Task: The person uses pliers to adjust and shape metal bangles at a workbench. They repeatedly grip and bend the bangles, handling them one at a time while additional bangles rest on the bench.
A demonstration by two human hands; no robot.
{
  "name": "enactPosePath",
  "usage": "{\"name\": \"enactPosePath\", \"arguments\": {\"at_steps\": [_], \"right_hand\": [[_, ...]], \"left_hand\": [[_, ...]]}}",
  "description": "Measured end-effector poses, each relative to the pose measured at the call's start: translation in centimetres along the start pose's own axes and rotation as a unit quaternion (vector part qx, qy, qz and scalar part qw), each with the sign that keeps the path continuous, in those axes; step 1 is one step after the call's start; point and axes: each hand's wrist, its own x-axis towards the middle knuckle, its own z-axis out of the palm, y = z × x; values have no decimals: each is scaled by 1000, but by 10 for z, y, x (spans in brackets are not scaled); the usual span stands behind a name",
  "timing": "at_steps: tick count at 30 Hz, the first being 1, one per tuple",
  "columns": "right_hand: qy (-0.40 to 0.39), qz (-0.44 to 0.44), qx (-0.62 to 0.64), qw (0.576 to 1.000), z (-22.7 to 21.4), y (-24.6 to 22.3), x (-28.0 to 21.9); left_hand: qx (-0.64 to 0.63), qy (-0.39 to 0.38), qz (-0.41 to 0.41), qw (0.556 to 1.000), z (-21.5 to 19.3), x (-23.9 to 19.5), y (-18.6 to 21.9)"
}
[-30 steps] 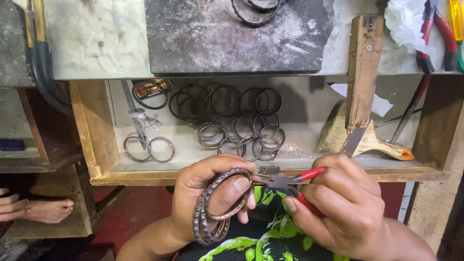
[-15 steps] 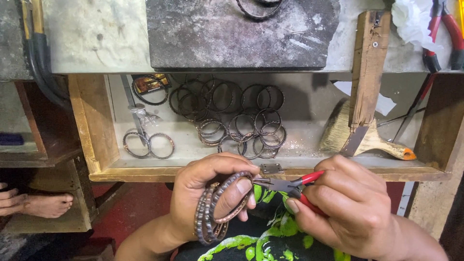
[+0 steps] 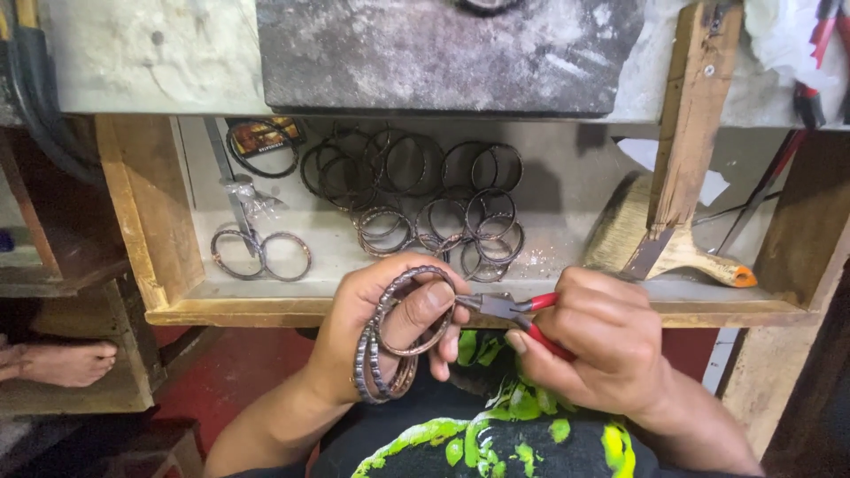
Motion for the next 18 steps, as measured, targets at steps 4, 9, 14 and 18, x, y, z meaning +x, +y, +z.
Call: {"name": "enactPosePath", "arguments": {"at_steps": [4,9,14,18], "right_hand": [[28,-54,-62,996,6,6,-6],[50,0,-115,992,20,26,-34],[99,119,87,984,27,15,-35],[62,177,146,971,34,-12,-4]], "left_hand": [[-85,-9,-48,995,0,8,-5],[-43,-98,95,990,-3,13,-1],[457,20,429,779,-17,17,-16],[558,6,517,650,-8,12,-12]]}}
